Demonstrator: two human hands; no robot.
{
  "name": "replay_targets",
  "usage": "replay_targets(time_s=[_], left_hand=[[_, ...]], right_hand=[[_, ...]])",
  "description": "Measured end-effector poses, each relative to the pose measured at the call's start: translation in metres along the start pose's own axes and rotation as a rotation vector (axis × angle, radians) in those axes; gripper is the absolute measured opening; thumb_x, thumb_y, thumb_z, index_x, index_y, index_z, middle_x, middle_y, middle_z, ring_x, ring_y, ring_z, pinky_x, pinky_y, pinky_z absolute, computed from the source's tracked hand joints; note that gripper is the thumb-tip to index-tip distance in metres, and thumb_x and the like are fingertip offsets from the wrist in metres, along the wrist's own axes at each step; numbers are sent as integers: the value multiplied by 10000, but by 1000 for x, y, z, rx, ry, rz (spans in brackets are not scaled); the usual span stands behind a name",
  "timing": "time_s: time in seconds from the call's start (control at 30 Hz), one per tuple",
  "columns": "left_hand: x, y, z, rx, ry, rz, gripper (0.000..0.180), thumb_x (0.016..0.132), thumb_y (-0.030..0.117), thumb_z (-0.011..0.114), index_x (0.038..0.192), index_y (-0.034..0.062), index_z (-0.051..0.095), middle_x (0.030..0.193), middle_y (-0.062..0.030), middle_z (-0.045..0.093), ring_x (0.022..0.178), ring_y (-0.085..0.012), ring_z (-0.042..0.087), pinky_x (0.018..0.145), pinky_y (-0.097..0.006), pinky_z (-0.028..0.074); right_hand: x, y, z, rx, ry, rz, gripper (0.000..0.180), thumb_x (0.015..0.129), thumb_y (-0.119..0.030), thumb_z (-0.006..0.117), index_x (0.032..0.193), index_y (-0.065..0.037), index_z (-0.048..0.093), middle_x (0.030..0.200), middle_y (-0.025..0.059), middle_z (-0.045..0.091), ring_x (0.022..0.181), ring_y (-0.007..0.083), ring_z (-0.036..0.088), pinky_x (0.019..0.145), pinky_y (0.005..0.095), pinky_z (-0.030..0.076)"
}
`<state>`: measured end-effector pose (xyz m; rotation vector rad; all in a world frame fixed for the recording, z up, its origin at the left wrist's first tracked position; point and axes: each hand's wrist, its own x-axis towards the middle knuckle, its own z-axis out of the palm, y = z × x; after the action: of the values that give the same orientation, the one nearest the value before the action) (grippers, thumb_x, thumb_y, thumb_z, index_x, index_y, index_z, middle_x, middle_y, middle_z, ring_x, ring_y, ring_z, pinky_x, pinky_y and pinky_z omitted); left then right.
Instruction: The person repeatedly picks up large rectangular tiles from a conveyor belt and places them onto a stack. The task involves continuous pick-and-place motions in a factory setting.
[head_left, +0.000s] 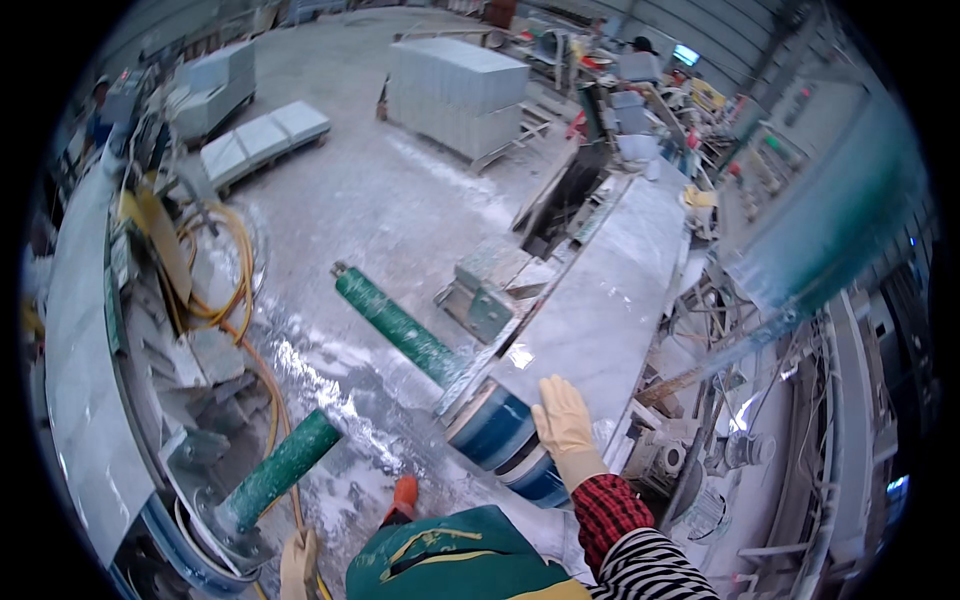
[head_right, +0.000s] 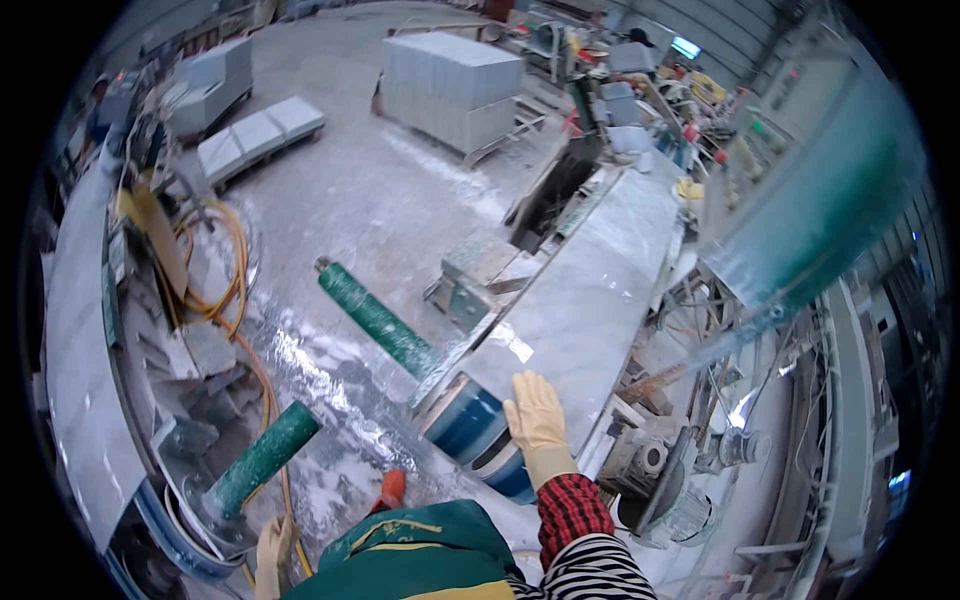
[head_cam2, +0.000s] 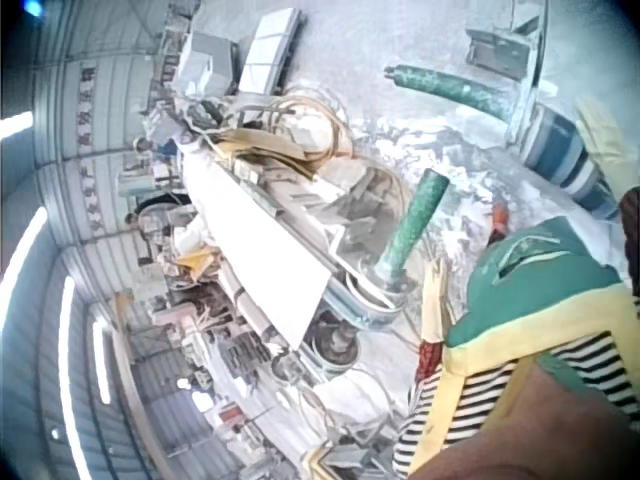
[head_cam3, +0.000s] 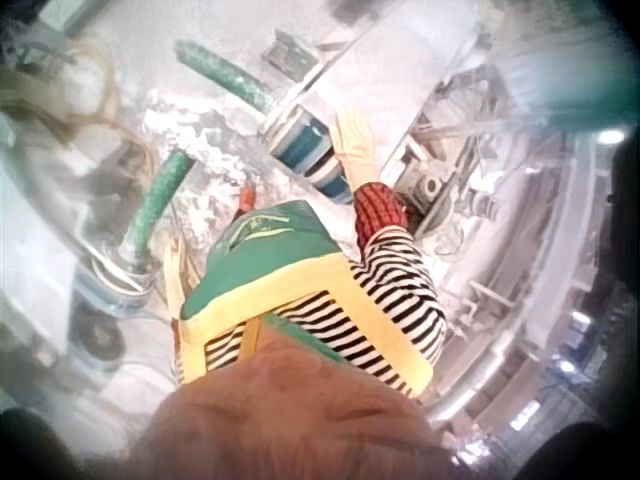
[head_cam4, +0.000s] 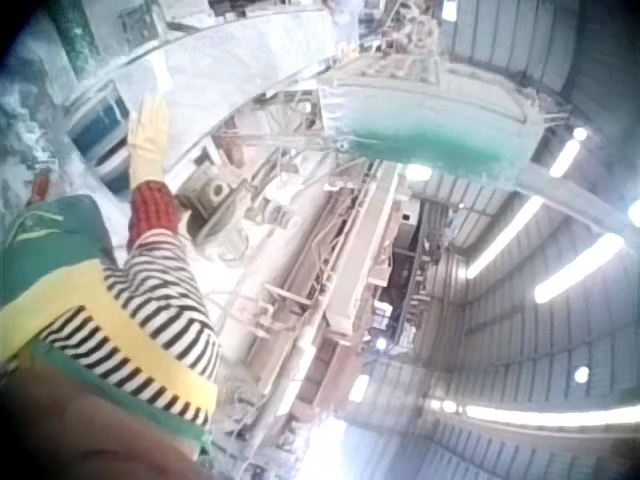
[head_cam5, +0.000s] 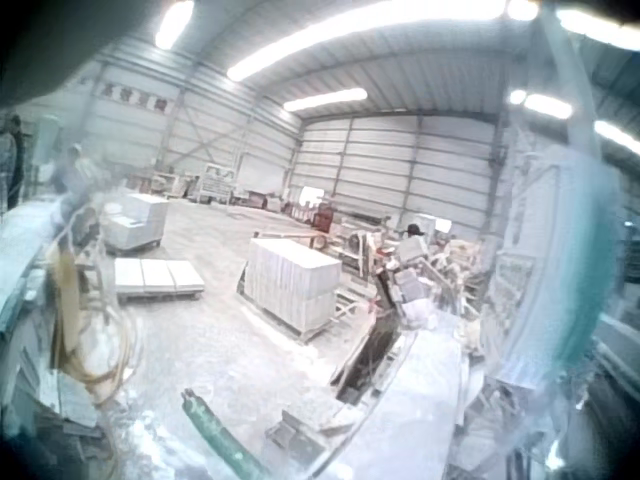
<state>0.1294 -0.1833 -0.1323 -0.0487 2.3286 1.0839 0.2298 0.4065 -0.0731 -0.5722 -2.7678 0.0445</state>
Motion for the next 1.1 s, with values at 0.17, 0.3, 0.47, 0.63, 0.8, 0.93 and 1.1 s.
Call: replay_targets(time_s=[0.17, 0.3, 0.47, 0.63, 0.8, 0.93, 1.1], left_hand=[[-34, 22, 19, -61, -126, 78, 383, 1060, 279, 571, 1284, -24, 640, 1128, -188, 718, 955, -296, 694, 863, -413, 558], [-101, 124, 5, 158, -175, 216, 480, 1036, 135, 551, 1512, 75, 544, 1381, -231, 615, 1250, -394, 608, 1076, -449, 479], [-107, 0, 14, -193, 25, -113, 411, 1067, 282, 570, 1264, -69, 655, 1076, -173, 770, 973, -228, 732, 863, -359, 594], [-172, -90, 28, -426, 147, -396, 565, 1051, 371, 551, 1416, -60, 567, 1263, -198, 724, 1185, -262, 697, 1031, -346, 547], [-261, -178, 52, -514, 273, -527, 517, 1061, 376, 532, 1361, -41, 598, 1178, -181, 740, 1136, -233, 703, 995, -329, 551], [-311, -229, 65, -406, 313, -542, 490, 1064, 362, 529, 1340, -36, 604, 1156, -175, 737, 1116, -232, 704, 979, -332, 553], [-335, -283, 61, -269, 333, -415, 457, 1066, 344, 525, 1315, -30, 613, 1128, -168, 735, 1090, -230, 704, 960, -336, 555]], right_hand=[[6, 9, -7, 122, 2, -53, 538, 966, -334, 639, 1420, -55, 568, 1449, 225, 572, 1359, 391, 514, 1174, 493, 379], [9, 20, 1, 196, 91, -78, 524, 959, -340, 647, 1389, -46, 592, 1439, 232, 578, 1353, 401, 517, 1175, 502, 376], [8, 19, 12, 315, 189, -112, 489, 898, -280, 732, 1297, -14, 634, 1332, 285, 621, 1256, 488, 556, 1120, 539, 429], [-6, 44, 32, 237, 279, -177, 534, 917, -254, 711, 1344, 50, 609, 1376, 311, 604, 1297, 498, 548, 1165, 570, 386], [-4, 10, 2, 75, 218, -95, 437, 980, -251, 627, 1334, 5, 642, 1285, 272, 667, 1196, 428, 620, 1065, 517, 469], [-26, -78, 0, 198, 238, 51, 466, 1015, -291, 592, 1378, 0, 623, 1366, 265, 631, 1329, 421, 553, 1181, 527, 398], [-85, -202, 84, 66, 205, -560, 491, 1062, -261, 510, 1462, 23, 547, 1496, 270, 533, 1431, 414, 438, 1229, 475, 318]])
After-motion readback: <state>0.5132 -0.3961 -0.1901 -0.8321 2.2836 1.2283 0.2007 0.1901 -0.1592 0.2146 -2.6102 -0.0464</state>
